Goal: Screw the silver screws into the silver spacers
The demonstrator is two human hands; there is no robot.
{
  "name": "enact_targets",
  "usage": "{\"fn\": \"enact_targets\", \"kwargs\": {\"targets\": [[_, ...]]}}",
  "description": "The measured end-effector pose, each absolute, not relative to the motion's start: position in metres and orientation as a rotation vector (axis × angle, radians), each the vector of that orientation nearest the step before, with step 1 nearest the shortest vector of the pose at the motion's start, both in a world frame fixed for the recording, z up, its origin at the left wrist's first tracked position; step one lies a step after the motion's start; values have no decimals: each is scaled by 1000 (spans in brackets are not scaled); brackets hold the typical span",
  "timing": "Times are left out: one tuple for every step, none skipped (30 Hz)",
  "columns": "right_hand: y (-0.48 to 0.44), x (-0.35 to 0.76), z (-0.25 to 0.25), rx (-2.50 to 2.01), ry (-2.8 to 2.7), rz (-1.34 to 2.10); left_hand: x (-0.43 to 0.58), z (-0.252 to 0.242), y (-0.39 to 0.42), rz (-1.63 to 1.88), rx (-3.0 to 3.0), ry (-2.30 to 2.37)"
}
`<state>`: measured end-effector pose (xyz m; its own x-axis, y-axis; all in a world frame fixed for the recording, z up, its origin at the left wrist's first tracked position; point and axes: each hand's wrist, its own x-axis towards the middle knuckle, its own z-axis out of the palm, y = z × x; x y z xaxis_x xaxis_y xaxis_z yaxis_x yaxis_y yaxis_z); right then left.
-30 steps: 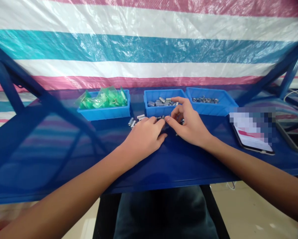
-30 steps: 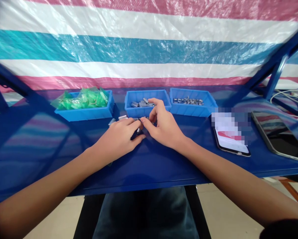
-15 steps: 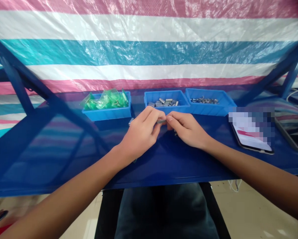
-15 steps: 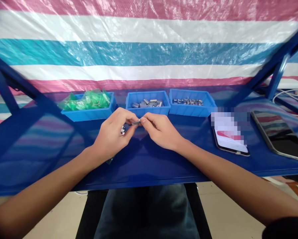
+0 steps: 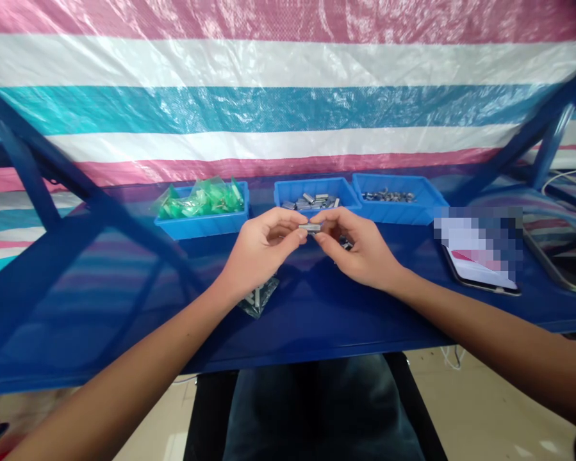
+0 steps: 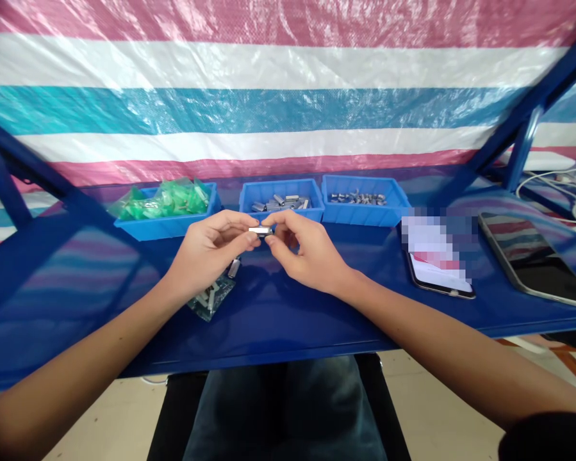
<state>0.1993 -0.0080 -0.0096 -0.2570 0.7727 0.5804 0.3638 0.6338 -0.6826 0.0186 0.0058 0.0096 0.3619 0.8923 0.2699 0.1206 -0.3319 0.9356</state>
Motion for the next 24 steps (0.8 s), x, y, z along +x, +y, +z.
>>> {"fn": "enact_targets", "kwargs": {"targets": [[-8, 199, -10, -905, -1857, 539, 19, 10, 6, 1089, 1715, 898], [-9, 199, -10, -908, -1854, 561, 18, 10, 6, 1101, 1720, 890], [-10, 199, -10, -914, -1854, 573, 18, 10, 5, 1107, 1730, 879], [-11, 199, -9, -920, -1856, 571, 18, 10, 5, 1112, 1742, 867], [-12, 198, -8, -925, -1857, 550, 18, 10, 5, 1120, 1756, 857], [-13, 197, -7, -927, -1861, 509, 18, 10, 4, 1131, 1771, 850], [-13, 196, -5, -922, -1867, 453, 18, 10, 4, 1144, 1788, 845], [-12, 195, -3, -912, -1873, 381, 18, 10, 4, 1155, 1809, 841], [-10, 194, -1, -900, -1877, 295, 18, 10, 4, 1168, 1836, 840], [-6, 195, 2, -893, -1872, 197, 17, 10, 5, 1181, 1871, 847], [-1, 196, 4, -897, -1857, 94, 16, 11, 5, 1198, 1917, 871], [5, 198, 7, -914, -1837, -2, 14, 12, 6, 1220, 1977, 915], [12, 201, 8, -942, -1812, -85, 12, 13, 7, 1235, 2052, 973], [19, 205, 9, -978, -1785, -145, 9, 14, 8, 1222, 2140, 1034], [25, 208, 8, -1013, -1768, -179, 6, 16, 9, 1171, 2237, 1088], [29, 211, 7, -1040, -1755, -194, 2, 18, 11, 1075, 2334, 1121], [30, 213, 5, -1055, -1756, -197, -3, 21, 12, 941, 2422, 1126], [28, 213, 2, -1056, -1773, -191, -7, 24, 13, 782, 2488, 1107], [24, 212, -1, -1044, -1805, -178, -12, 26, 15, 626, 2534, 1070], [18, 210, -4, -1018, -1852, -160, -17, 28, 16, 483, 2563, 1027], [11, 207, -6, -980, -1907, -138, -21, 30, 17, 370, 2587, 985], [4, 203, -8, -934, -1956, -113, -25, 31, 18, 281, 2618, 951], [-2, 198, -9, -887, -1999, -88, -28, 32, 19, 211, 2647, 926], [-6, 195, -9, -848, -2030, -65, -30, 32, 20, 160, 2675, 906]]}}
